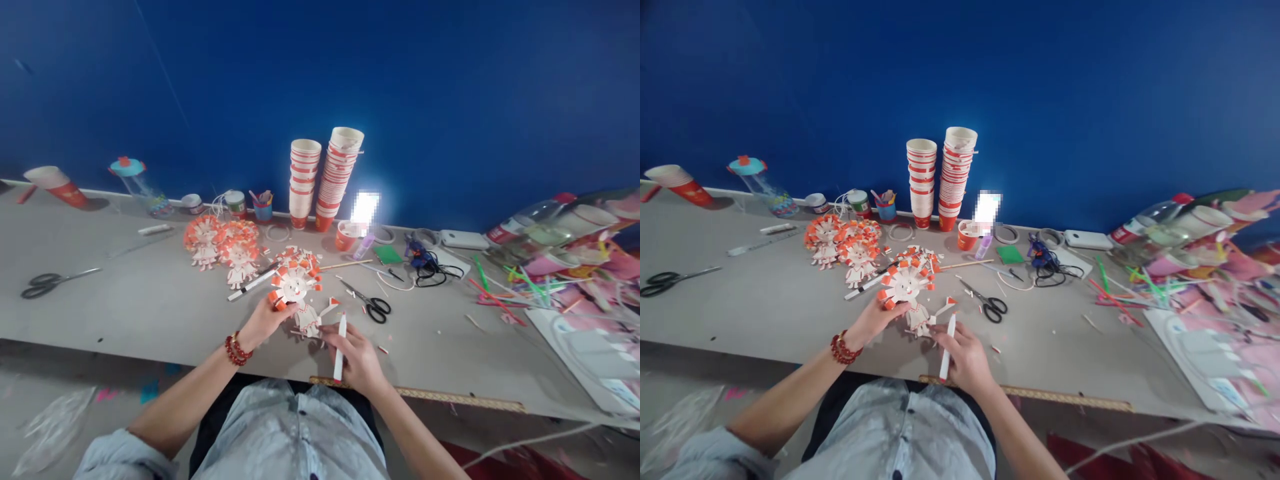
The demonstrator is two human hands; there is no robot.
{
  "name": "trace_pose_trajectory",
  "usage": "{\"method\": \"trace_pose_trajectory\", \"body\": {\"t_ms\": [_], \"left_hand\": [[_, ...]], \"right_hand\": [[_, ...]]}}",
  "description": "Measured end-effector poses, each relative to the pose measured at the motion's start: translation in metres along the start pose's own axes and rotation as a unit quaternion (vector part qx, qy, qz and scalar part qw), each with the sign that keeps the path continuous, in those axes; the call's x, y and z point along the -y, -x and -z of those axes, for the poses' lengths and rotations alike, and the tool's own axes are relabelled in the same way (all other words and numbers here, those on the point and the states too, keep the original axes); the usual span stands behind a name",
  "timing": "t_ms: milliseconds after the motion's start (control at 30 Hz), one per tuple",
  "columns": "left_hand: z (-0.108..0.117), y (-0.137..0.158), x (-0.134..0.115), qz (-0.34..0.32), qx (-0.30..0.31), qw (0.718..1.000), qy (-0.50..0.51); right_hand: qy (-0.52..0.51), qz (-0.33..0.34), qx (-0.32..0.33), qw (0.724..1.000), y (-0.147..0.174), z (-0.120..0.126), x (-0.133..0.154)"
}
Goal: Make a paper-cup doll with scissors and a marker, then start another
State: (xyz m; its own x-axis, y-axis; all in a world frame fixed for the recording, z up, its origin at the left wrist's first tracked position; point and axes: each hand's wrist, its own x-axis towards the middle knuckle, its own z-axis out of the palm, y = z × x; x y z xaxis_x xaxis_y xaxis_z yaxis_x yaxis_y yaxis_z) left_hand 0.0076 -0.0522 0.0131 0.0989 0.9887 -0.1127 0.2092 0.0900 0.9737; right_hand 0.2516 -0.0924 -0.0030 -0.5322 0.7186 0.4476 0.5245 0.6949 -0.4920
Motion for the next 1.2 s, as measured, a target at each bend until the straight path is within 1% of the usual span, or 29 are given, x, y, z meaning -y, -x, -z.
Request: {"method": "trace_pose_trajectory", "body": {"t_ms": [100,167,300,400,533,767,933,1067,1133,1200], "left_hand": [[0.001,-0.004,-0.001,-0.002,0.001,1.000,-0.019],[-0.001,-0.003,-0.004,-0.004,0.016,1.000,-0.026],[-0.008,0.005,-0.009,-0.036,0.057,0.996,-0.066],[-0.012,0.008,-0.009,-0.063,0.052,0.988,-0.132],[-0.017,0.005,-0.004,-0.109,0.039,0.970,-0.214],[-0.027,0.007,0.000,-0.131,0.013,0.953,-0.272],[-0.028,0.009,0.004,-0.154,0.023,0.940,-0.303],[-0.030,0.009,0.008,-0.168,0.023,0.931,-0.323],[-0.031,0.009,0.009,-0.170,0.023,0.928,-0.332],[-0.031,0.008,0.009,-0.170,0.025,0.926,-0.337]], "right_hand": [[0.021,0.013,0.039,0.999,0.002,-0.006,0.004],[0.036,0.002,0.060,0.998,0.003,-0.008,0.004],[0.042,-0.029,0.078,0.996,0.005,-0.004,0.003],[0.028,-0.028,0.085,0.996,0.006,0.000,0.002],[0.023,-0.022,0.093,0.995,0.006,0.001,-0.001],[0.009,-0.011,0.079,0.997,0.005,0.007,-0.003],[0.010,-0.029,0.084,0.996,0.006,0.010,-0.003],[0.013,-0.028,0.078,0.996,0.008,0.009,-0.003],[0.015,-0.029,0.062,0.998,0.008,0.010,-0.003],[0.009,-0.033,0.030,0.999,0.007,0.012,-0.002]]}}
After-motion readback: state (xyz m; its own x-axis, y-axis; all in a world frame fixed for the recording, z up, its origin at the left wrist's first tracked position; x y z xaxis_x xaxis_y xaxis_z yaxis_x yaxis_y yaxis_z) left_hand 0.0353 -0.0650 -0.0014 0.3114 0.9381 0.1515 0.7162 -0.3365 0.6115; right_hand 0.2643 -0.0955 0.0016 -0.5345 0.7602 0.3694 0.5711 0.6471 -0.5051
